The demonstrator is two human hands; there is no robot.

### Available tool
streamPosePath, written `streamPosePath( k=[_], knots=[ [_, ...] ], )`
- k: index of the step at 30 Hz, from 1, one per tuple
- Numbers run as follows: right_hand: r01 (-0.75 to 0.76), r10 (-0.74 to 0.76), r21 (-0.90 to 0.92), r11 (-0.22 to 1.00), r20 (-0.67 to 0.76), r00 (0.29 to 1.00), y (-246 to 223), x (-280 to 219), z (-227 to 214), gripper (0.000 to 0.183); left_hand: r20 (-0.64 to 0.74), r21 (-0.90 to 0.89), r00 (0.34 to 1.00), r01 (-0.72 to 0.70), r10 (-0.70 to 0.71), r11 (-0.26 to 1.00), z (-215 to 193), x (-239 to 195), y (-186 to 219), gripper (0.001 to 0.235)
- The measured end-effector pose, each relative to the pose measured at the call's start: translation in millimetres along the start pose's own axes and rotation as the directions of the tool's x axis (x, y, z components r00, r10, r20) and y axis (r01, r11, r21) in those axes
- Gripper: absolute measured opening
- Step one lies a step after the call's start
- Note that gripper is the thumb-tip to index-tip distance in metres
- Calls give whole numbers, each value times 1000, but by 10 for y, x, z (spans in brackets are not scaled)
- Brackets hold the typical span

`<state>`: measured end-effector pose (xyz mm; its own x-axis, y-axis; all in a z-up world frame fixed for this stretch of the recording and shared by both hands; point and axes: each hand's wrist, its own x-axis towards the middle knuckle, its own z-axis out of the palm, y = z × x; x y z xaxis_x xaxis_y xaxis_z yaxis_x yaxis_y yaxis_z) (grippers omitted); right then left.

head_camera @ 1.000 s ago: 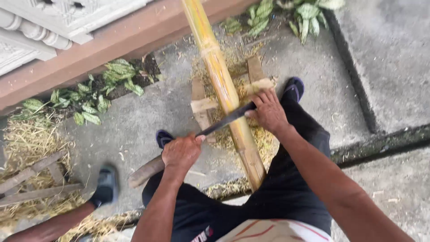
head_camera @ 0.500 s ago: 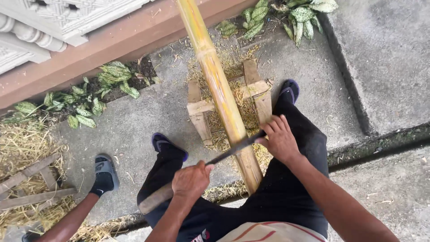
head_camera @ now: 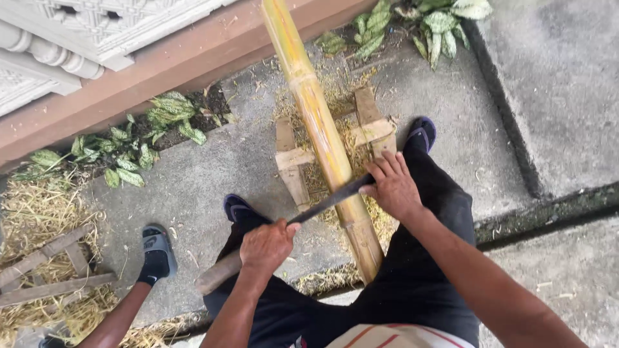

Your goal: Scraping the outer layer of a bamboo pole using a large knife/machete.

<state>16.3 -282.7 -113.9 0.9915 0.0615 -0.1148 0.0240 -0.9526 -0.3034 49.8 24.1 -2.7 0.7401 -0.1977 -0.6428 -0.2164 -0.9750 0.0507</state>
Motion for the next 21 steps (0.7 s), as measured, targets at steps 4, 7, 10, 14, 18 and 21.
streamPosePath(
  k=[4,7,10,14,18,21],
  knots=[
    [97,-95,9,995,-99,991,64,396,-106,74,22,-33,999,47,-46,998,-210,95,9,57],
    [91,-87,28,995,-114,990,-78,425,-184,65,7,-53,997,77,-77,996,-187,54,-33,57],
    [82,-83,-21,996,-65,994,-38,216,-116,66,7,-50,999,54,-54,997,-51,25,-40,56],
    [78,-72,55,995,-104,992,-67,442,-125,67,-38,-69,998,41,-44,997,-201,97,-100,56],
    [27,-27,-7,1000,-20,999,-223,528,-340,63,-67,-84,997,36,-41,996,-44,44,-230,55],
    [9,-9,12,1000,-26,1000,-302,173,-165,71,-36,-75,999,21,-24,997,5,60,-230,54]
  ],
)
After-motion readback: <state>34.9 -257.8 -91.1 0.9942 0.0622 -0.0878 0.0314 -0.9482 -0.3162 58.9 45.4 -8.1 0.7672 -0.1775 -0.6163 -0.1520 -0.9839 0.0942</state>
